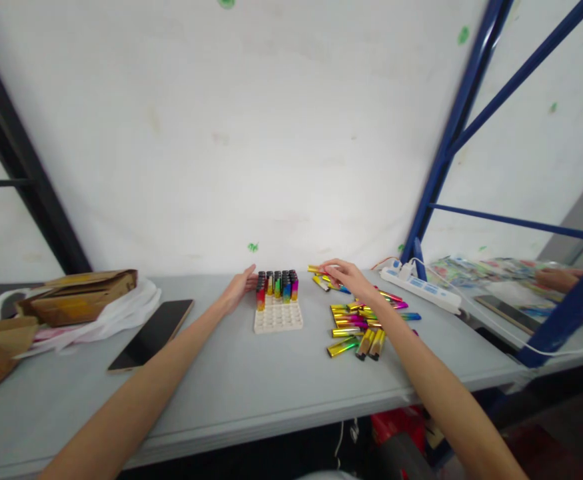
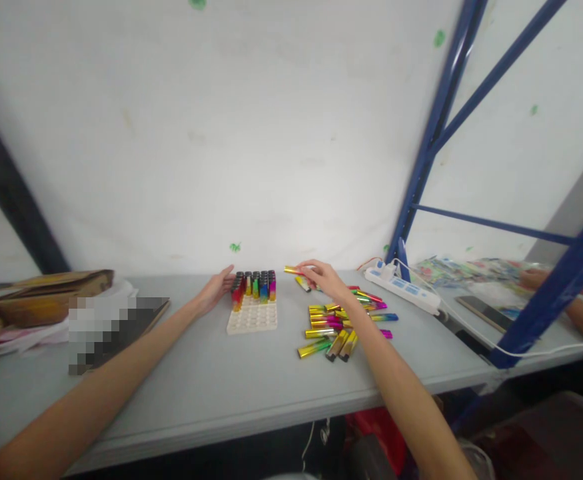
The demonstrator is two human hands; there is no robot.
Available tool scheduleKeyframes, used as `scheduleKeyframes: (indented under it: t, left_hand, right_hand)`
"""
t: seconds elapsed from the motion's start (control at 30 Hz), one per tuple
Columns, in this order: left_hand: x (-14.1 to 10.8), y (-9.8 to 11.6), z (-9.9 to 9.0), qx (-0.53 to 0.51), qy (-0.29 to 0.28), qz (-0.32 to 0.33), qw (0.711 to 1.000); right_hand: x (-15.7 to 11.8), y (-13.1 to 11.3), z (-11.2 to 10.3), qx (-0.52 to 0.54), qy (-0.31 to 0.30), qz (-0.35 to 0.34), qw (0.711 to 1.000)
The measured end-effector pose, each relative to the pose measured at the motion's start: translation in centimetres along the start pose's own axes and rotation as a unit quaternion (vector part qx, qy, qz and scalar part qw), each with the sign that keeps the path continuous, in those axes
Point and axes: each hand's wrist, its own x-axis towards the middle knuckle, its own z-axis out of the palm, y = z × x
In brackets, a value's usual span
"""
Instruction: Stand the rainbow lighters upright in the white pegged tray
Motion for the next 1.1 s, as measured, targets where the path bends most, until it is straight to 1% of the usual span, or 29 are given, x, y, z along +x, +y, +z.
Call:
scheduleKeyframes:
  t: [0.07,0.13,0.23,0.27,0.33,0.43,0.57,0.63,0.7,0.8,0.9,1.0,1.1]
  left_hand:
    - [-0.1,0.0,-0.1,-0.005,-0.008,0.005,1.000]
    - [-0.3,0.0,0.0,-0.009,-0.021,0.014,1.000]
    - [-0.6,0.0,0.3,-0.007,-0.042,0.034,0.999]
    - [-0.6,0.0,0.4,-0.006,-0.042,0.038,0.998]
    - [-0.6,-0.1,0.5,-0.001,-0.043,0.045,0.998]
    - [-0.5,-0.3,0.5,-0.003,-0.055,0.053,0.997]
    - [-0.5,-0.4,0.3,-0.011,-0.052,0.050,0.997]
    - [-0.6,-0.3,0.3,-0.005,-0.048,0.047,0.998]
    - [-0.7,-0.1,0.4,0.001,-0.050,0.045,0.998]
    - [-0.8,0.0,0.5,0.002,-0.049,0.042,0.998]
    - [-0.8,0.1,0.6,0.004,-0.042,0.039,0.998]
    - [-0.8,0.0,0.6,0.006,-0.039,0.039,0.998]
    - [-0.8,0.0,0.6,0.003,-0.039,0.040,0.998]
  right_hand:
    - [0.9,-0.8,1.7,0.055,0.019,0.001,0.998]
    - [1.9,-1.4,3.4,0.075,0.021,0.013,0.997]
    - [2.9,-2.0,5.9,0.080,0.018,0.015,0.997]
    - [3.0,-2.1,6.7,0.090,0.015,0.014,0.996]
    - [3.0,-2.0,8.2,0.127,-0.007,0.014,0.992]
    - [2.5,-1.8,9.8,0.195,-0.049,0.020,0.979]
    - [1.7,-1.7,10.8,0.212,-0.056,0.063,0.973]
    - [1.4,-1.7,11.1,0.192,-0.045,0.083,0.977]
    - [1.2,-1.5,11.5,0.148,-0.022,0.086,0.985]
    - [1.0,-1.1,12.0,0.054,0.027,0.064,0.996]
    - [0.9,-0.7,12.4,-0.033,0.070,0.041,0.996]
    - [0.8,-0.7,12.5,-0.077,0.081,0.032,0.993]
    - [0.8,-0.7,12.5,-0.083,0.079,0.027,0.993]
